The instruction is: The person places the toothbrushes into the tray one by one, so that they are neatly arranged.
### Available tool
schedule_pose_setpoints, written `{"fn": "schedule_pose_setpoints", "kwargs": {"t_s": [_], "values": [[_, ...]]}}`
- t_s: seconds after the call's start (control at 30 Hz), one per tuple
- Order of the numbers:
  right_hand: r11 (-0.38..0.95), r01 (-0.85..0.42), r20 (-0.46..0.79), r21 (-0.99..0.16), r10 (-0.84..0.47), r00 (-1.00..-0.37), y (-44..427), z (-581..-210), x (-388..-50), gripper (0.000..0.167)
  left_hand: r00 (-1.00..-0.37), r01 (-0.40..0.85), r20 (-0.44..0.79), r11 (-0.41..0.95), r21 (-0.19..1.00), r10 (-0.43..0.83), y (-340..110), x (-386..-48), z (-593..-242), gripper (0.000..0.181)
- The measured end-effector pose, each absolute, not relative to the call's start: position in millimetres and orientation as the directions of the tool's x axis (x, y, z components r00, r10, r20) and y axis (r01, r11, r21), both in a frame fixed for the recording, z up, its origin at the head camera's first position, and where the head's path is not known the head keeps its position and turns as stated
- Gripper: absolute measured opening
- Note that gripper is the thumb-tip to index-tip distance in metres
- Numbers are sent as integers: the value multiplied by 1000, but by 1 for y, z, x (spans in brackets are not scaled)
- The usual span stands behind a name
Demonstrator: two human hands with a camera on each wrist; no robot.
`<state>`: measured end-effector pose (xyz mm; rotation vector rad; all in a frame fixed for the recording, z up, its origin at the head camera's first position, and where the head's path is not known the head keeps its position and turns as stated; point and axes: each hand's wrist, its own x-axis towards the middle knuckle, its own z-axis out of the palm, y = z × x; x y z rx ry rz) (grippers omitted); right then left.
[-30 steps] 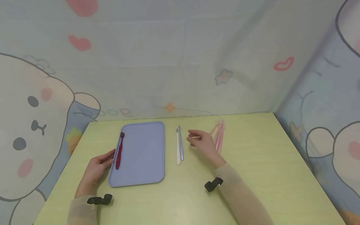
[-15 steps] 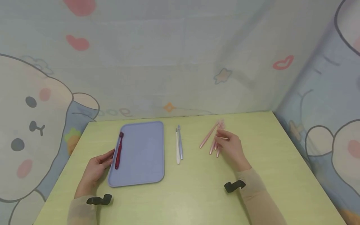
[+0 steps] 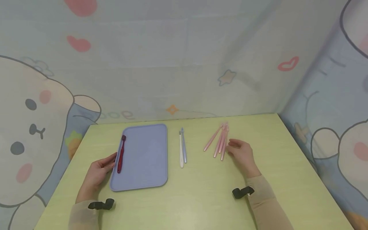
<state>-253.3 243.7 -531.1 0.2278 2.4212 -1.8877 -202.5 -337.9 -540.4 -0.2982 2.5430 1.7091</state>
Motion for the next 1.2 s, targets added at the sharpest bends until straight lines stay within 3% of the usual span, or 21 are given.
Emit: {"fn": "schedule_pose_setpoints", "kwargs": {"t_s": [0.57,1.2], "values": [[384,186,-146,-905,132,-980,234,-534,-251,64,-981,-185,-151,364,913,-120,-340,-203,-542,50],[519,148,-95,-842,126,-987,231,-526,-250,60,-979,-199,-169,332,922,-116,-339,-203,-540,50]]}}
